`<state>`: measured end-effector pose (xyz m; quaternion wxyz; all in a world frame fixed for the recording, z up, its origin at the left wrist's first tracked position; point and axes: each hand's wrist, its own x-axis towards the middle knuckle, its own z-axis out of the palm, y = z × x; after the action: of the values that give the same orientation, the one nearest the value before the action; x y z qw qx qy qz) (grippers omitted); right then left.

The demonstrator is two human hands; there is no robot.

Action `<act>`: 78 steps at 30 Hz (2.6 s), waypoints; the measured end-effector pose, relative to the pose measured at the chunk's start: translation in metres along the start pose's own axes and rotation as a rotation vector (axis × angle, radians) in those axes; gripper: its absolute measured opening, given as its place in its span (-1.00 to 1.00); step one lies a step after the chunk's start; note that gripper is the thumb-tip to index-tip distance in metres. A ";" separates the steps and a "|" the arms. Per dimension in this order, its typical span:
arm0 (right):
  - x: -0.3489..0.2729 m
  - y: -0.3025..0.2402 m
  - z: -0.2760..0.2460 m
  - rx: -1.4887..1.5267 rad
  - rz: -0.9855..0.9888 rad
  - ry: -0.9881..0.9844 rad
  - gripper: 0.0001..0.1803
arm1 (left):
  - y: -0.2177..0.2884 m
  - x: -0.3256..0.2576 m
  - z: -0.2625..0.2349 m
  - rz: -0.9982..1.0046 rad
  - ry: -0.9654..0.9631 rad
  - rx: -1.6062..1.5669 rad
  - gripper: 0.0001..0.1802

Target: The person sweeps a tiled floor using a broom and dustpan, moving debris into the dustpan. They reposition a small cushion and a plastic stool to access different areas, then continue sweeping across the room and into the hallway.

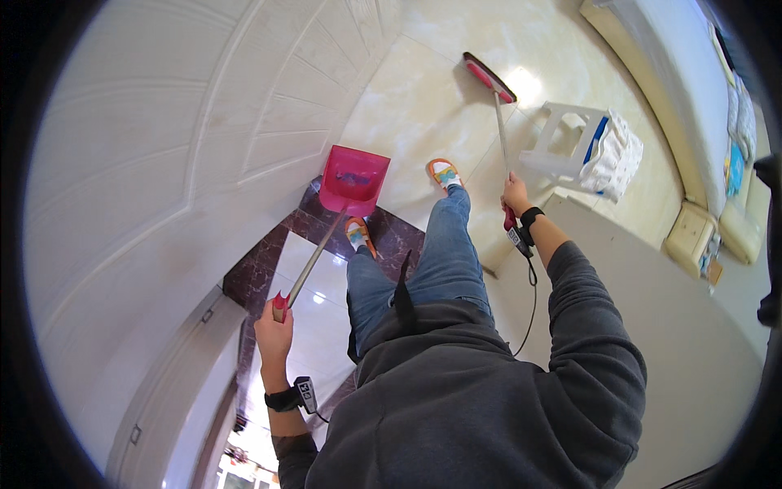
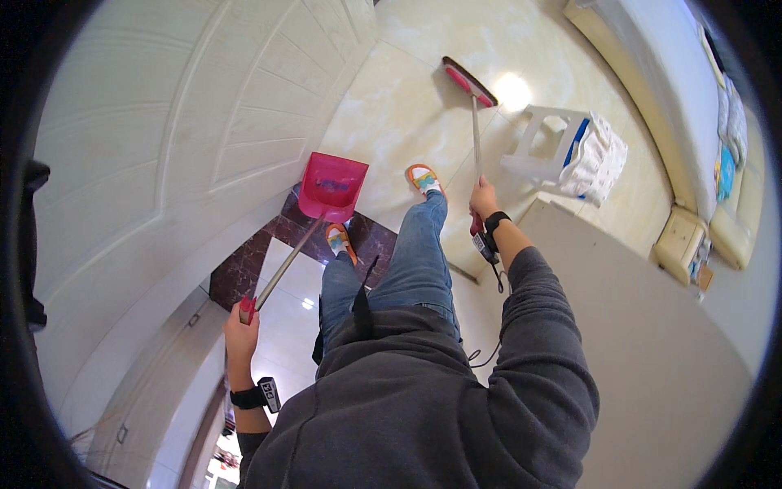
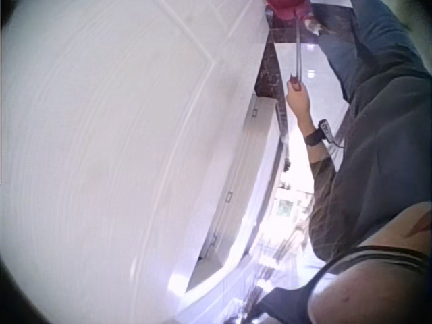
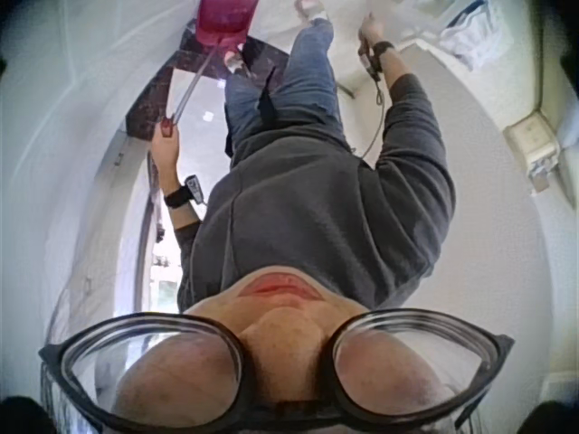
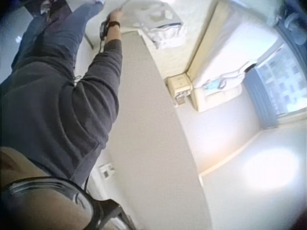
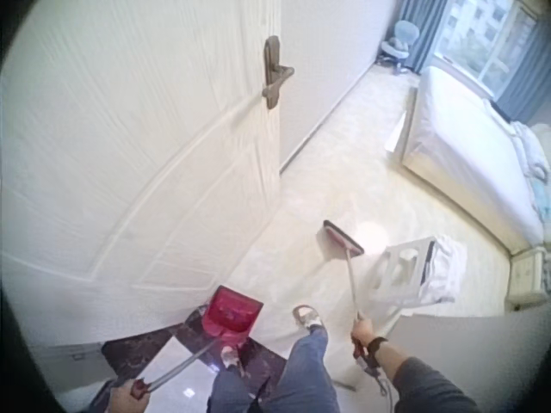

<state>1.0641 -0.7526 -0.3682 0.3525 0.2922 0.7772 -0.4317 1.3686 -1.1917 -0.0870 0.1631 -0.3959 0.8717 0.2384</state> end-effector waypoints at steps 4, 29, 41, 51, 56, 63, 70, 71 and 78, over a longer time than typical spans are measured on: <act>-0.071 0.109 0.060 -0.454 -0.265 0.021 -0.56 | -0.048 0.007 -0.007 0.152 0.024 0.076 -0.69; -0.118 0.068 0.200 -0.405 -0.592 0.201 -0.71 | -0.128 -0.021 -0.025 0.419 0.053 0.354 -0.69; -0.287 0.230 0.125 -0.657 -0.352 0.051 -0.61 | -0.113 -0.029 -0.034 0.442 0.070 0.317 -0.65; -0.310 0.284 0.085 -0.073 -0.107 0.279 -0.60 | -0.088 -0.013 -0.029 0.532 0.034 0.426 -0.67; -0.181 0.251 0.044 -0.025 -0.038 0.296 -0.76 | -0.068 0.002 -0.023 0.597 0.032 0.568 -0.68; -0.185 0.248 0.116 -0.040 -0.071 0.409 -0.66 | -0.051 0.005 -0.012 0.693 -0.037 0.545 -0.72; -0.309 0.286 0.176 -0.316 -0.240 0.178 -0.54 | -0.074 0.017 -0.016 0.783 -0.060 0.608 -0.71; -0.326 0.292 0.183 -0.315 -0.225 0.160 -0.54 | -0.077 0.019 -0.016 0.805 -0.070 0.607 -0.71; -0.431 0.331 0.235 -0.051 -0.242 0.273 -0.50 | -0.102 0.025 -0.011 0.886 -0.076 0.635 -0.72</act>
<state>1.6347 -0.8719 -0.2660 0.1967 0.2434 0.8579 -0.4075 1.4300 -1.2715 -0.1194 0.1898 0.0870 0.9777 0.0234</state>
